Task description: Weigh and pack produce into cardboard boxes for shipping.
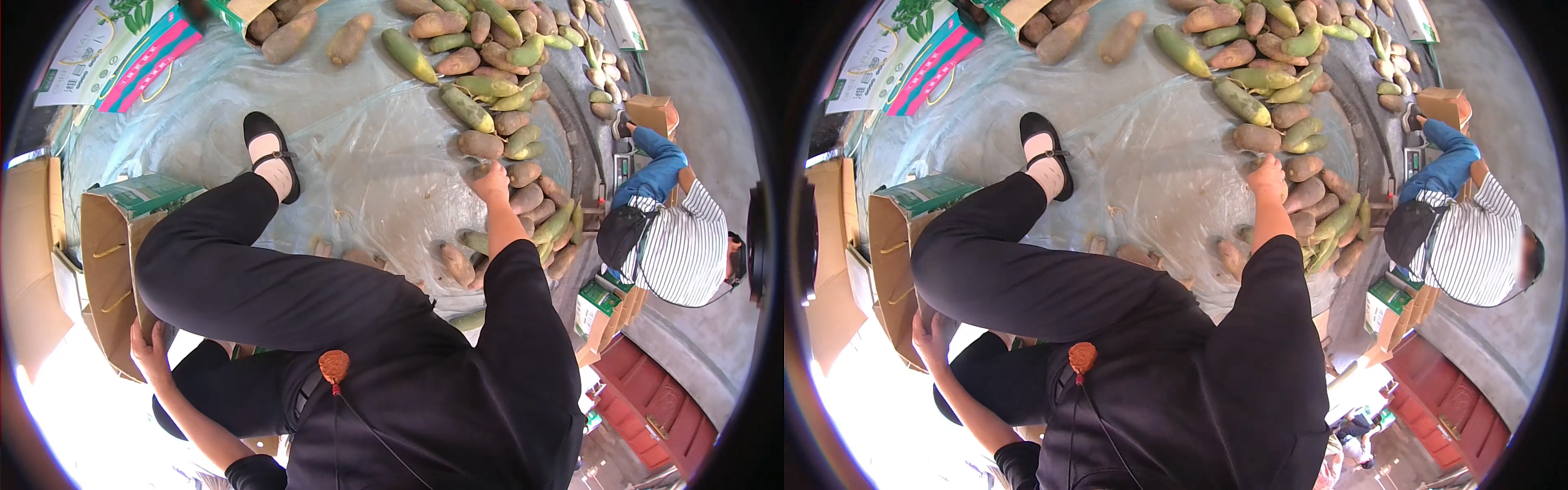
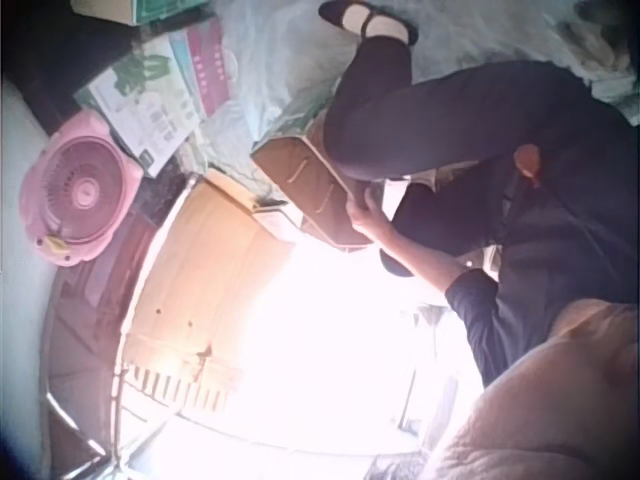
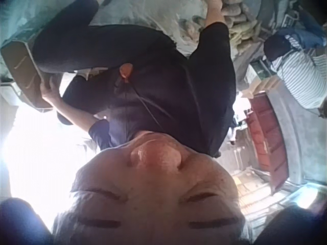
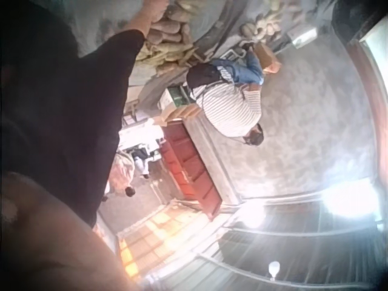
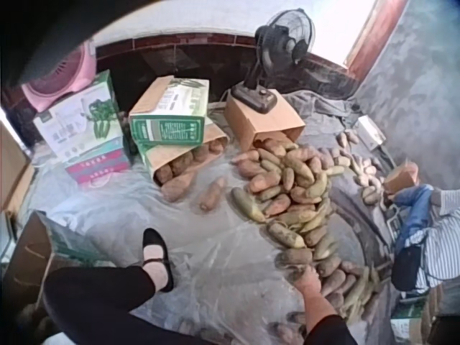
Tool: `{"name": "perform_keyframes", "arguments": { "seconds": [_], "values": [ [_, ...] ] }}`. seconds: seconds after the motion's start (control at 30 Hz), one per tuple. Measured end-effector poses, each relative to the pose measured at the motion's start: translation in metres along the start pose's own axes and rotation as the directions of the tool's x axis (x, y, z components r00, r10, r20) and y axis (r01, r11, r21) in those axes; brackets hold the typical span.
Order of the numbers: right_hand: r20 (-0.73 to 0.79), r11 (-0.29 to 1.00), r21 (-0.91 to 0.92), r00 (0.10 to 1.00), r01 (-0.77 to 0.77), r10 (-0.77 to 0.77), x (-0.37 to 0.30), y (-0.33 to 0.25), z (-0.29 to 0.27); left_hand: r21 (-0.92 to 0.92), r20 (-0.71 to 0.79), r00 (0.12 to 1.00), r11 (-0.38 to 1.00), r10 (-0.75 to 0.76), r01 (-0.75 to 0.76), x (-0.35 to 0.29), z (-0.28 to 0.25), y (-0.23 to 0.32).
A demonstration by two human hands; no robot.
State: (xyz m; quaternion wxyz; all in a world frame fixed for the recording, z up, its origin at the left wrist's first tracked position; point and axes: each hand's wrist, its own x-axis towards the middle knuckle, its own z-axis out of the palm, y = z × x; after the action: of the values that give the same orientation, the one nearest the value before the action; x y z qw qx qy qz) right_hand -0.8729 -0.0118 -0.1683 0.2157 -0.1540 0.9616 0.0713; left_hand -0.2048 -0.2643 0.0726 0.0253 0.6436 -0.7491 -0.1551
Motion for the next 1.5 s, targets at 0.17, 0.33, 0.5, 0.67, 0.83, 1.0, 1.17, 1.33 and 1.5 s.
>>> {"name": "perform_keyframes", "arguments": {
  "seconds": [0.17,0.33,0.5,0.67,0.83,1.0,1.17,1.33,1.5],
  "values": [
    [-0.014,0.997,-0.067,0.999,0.050,-0.051,0.016,0.045,0.018,0.001,-0.022,1.000,1.000,-0.007,0.007,0.005,0.012,-0.007],
    [0.279,0.939,-0.289,0.955,0.186,-0.104,0.000,0.043,0.000,0.011,-0.026,0.999,0.999,-0.040,0.041,0.002,0.012,-0.010],
    [0.231,0.902,-0.343,0.954,0.263,-0.190,-0.038,0.028,-0.004,0.074,0.012,0.994,0.992,-0.107,0.105,0.004,0.011,-0.011],
    [0.433,0.802,-0.443,0.879,0.401,-0.201,-0.068,-0.002,0.015,-0.004,-0.027,0.999,1.000,-0.028,0.028,0.003,0.008,0.010],
    [0.357,0.847,-0.357,0.895,0.395,-0.267,-0.079,-0.005,0.040,0.059,-0.015,0.994,0.992,-0.111,0.112,0.002,-0.003,0.017],
    [0.183,0.905,-0.094,0.901,0.414,-0.393,-0.057,0.002,0.048,-0.047,0.025,0.995,0.994,-0.096,0.098,0.009,-0.005,0.029],
    [0.069,0.758,0.371,0.799,0.536,-0.598,-0.062,-0.083,0.011,-0.005,0.035,0.995,0.996,-0.093,0.094,-0.004,-0.022,0.024],
    [-0.142,0.436,0.613,0.635,0.659,-0.759,-0.123,-0.218,-0.088,0.027,0.017,0.995,0.995,-0.095,0.094,-0.019,-0.036,0.016],
    [-0.349,-0.032,0.720,0.323,0.693,-0.880,-0.213,-0.332,-0.190,-0.039,-0.008,0.987,0.986,-0.163,0.162,-0.024,-0.045,0.012]
  ]
}}
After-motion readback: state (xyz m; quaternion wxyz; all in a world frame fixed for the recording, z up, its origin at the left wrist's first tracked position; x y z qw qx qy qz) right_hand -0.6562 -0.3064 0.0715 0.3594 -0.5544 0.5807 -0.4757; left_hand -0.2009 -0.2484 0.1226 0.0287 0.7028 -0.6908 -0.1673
